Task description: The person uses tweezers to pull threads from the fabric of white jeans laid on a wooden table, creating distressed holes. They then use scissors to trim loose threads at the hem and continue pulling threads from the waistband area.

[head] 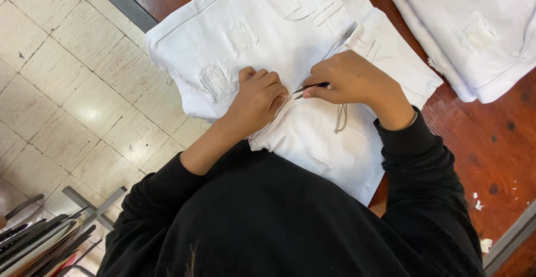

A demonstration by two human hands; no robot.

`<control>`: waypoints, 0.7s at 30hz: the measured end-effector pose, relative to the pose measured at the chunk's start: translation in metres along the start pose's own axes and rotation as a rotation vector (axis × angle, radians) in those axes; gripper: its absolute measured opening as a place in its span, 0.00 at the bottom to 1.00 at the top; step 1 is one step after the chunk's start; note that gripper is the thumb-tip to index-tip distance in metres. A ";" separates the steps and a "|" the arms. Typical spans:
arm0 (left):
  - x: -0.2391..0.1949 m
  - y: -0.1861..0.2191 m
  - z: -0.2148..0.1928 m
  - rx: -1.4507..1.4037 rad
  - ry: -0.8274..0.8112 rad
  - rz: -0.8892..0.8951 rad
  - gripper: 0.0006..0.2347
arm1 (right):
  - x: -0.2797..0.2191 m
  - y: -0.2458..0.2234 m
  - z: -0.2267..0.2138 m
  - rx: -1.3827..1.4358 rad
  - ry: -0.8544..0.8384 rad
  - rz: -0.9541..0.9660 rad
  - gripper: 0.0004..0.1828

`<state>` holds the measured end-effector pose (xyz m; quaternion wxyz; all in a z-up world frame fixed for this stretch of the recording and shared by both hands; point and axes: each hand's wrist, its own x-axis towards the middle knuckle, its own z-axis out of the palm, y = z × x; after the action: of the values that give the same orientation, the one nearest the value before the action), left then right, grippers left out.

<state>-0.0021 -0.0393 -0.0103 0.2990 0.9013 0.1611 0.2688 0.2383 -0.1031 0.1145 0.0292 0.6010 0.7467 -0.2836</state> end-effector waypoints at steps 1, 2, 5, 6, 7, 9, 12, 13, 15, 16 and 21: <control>0.001 -0.001 0.002 0.004 0.001 -0.003 0.04 | 0.003 0.001 -0.001 0.000 0.000 -0.005 0.19; 0.002 -0.002 0.004 0.012 0.004 0.018 0.05 | 0.007 0.002 -0.002 -0.017 -0.035 0.016 0.17; 0.004 -0.001 0.006 0.019 0.021 0.042 0.07 | 0.012 0.002 -0.003 -0.032 -0.074 0.047 0.13; 0.004 0.000 0.006 0.019 0.030 0.044 0.07 | 0.014 0.002 -0.003 -0.025 -0.077 0.058 0.11; 0.006 0.002 0.004 0.022 0.032 0.038 0.07 | 0.015 0.003 -0.001 -0.026 -0.080 0.052 0.11; 0.008 0.005 -0.001 0.014 0.028 0.039 0.06 | 0.017 0.006 0.005 -0.010 -0.092 0.049 0.12; 0.006 0.001 0.007 0.029 0.066 0.045 0.07 | 0.016 0.003 0.002 -0.009 -0.092 0.047 0.13; 0.006 0.001 0.008 0.028 0.065 0.045 0.07 | 0.016 0.002 0.002 -0.008 -0.091 0.049 0.13; 0.006 0.000 0.010 0.043 0.067 0.053 0.08 | 0.017 0.000 0.003 -0.023 -0.108 0.066 0.14; 0.006 -0.001 0.011 0.043 0.065 0.052 0.08 | 0.017 0.001 0.003 -0.021 -0.109 0.065 0.14; 0.005 -0.002 0.012 0.024 0.046 0.085 0.07 | 0.018 0.002 0.007 0.002 -0.054 0.027 0.14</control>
<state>0.0086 -0.0412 -0.0179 0.2725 0.9045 0.1327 0.3001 0.2335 -0.0900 0.1009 0.0527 0.6033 0.7370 -0.3003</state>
